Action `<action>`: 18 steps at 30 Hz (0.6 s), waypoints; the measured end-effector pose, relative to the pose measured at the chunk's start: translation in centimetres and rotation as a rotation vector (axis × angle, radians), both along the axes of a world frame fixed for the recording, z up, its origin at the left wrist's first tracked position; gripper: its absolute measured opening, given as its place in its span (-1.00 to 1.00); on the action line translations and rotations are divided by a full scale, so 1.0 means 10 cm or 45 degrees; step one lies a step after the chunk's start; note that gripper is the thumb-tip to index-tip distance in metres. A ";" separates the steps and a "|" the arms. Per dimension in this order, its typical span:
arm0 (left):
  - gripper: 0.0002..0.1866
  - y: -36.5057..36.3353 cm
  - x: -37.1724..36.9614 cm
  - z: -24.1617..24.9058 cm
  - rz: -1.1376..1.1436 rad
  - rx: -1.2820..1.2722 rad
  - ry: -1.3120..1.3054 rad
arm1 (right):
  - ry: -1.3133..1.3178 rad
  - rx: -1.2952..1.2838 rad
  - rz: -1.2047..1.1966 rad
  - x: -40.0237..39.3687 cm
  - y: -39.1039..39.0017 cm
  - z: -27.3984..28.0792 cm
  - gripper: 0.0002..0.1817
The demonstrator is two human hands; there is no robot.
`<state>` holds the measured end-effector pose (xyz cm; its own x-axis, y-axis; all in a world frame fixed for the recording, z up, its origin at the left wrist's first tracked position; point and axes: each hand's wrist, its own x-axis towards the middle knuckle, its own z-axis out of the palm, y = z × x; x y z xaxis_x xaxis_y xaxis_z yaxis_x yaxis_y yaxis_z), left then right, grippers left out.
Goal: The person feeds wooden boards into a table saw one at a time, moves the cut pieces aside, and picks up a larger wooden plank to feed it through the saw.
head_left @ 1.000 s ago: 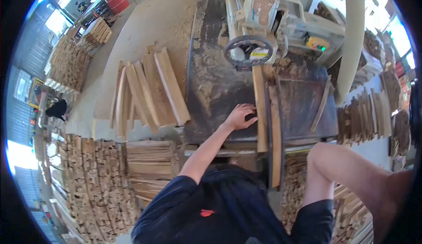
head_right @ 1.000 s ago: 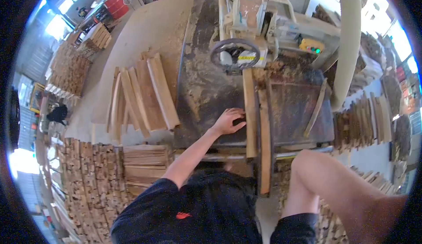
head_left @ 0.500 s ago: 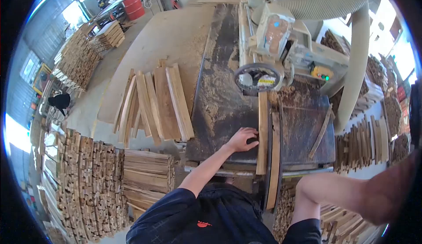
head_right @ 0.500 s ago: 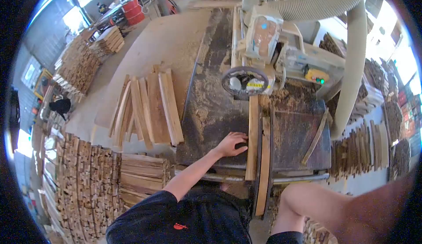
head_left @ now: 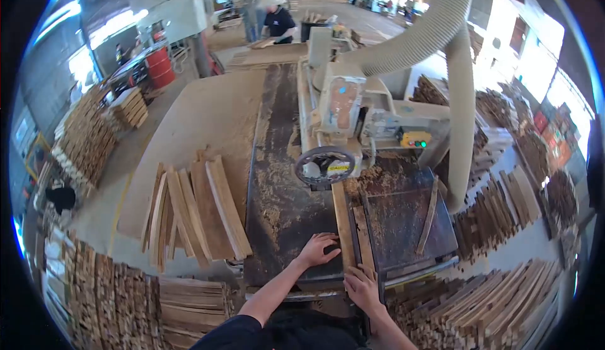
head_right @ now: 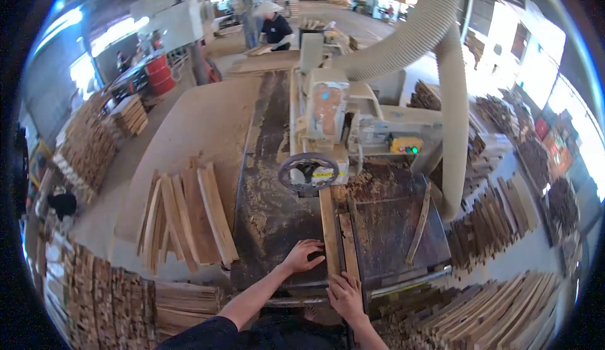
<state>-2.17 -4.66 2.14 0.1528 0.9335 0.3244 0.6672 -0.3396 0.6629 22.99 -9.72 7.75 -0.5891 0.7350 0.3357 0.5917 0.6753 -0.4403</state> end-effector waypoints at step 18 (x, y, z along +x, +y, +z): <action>-0.54 -0.05 -0.02 0.01 -0.036 -0.074 -0.064 | -0.191 -0.019 -0.074 0.11 0.04 -0.30 -0.84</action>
<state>-2.32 -5.18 2.29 0.1646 0.9465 0.2776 0.6230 -0.3180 0.7147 24.09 -9.29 4.71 -0.5880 0.7737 0.2359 0.6895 0.6319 -0.3539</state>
